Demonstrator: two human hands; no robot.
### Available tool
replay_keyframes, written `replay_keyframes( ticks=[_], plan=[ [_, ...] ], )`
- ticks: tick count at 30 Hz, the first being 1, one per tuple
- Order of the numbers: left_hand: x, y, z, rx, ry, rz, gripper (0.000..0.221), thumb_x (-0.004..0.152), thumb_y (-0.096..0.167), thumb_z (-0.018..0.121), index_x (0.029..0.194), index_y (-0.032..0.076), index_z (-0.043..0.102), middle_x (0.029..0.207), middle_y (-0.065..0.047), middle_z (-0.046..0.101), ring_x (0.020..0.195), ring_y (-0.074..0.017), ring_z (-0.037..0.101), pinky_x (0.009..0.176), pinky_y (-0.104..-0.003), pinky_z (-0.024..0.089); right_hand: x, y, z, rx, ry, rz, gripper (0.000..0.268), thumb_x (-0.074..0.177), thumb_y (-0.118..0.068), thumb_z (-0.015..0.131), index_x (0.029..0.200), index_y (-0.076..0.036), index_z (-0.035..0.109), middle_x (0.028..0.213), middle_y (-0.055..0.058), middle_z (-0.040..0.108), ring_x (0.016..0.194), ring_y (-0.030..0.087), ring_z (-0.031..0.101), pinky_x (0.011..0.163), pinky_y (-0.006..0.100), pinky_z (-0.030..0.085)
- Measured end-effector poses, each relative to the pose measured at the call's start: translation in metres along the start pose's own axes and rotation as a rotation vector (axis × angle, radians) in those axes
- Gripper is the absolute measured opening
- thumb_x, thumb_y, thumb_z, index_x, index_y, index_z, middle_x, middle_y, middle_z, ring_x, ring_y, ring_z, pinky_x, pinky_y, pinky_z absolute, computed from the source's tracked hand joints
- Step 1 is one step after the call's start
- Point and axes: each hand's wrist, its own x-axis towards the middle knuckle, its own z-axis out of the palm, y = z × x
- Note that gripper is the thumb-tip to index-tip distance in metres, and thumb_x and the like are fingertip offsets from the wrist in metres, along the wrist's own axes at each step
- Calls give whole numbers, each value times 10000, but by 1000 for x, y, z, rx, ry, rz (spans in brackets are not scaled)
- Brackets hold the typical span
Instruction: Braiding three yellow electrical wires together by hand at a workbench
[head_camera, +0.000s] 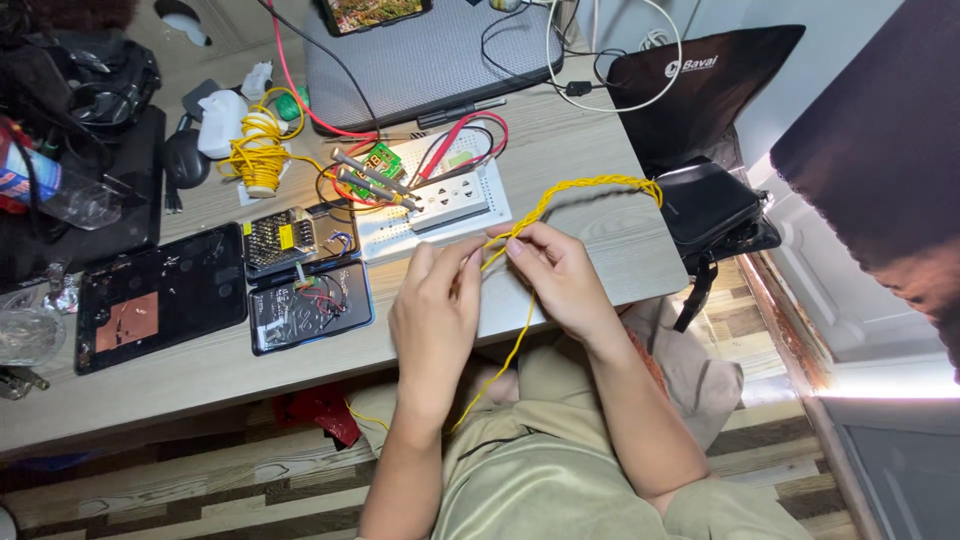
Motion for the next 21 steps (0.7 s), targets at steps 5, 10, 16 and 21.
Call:
replay_keyframes(
  ticks=[5,10,16,21],
  plan=[
    [12,-11,11,-108,-103,-19,131,996,324,834,1124,296,824,851,-12,671,838,-345,781,743,-482,638,-1,15,0,-113,117,5,214,1147,-179,700,1070,1,785,706,12,606,667,67,558,683,232,508],
    [14,-13,22,-207,-178,-55,85,1021,323,808,1075,260,829,741,-13,585,753,-282,731,734,-429,617,-7,-23,16,-297,149,-133,451,1164,-190,684,736,-51,703,691,75,579,725,143,583,748,273,510],
    [16,-15,20,-216,-201,-50,138,1060,301,749,1139,198,795,668,-53,520,708,-328,685,709,-452,579,-5,-17,14,-319,93,-139,433,1193,-139,598,792,-35,721,647,55,514,774,166,534,833,343,533],
    [27,-26,15,-150,-434,55,227,1146,284,560,1304,204,703,983,-211,839,1040,-540,781,911,-621,611,-11,-33,20,-304,85,-89,379,1192,-129,580,851,-41,719,682,27,460,708,122,488,745,301,515]
  ],
)
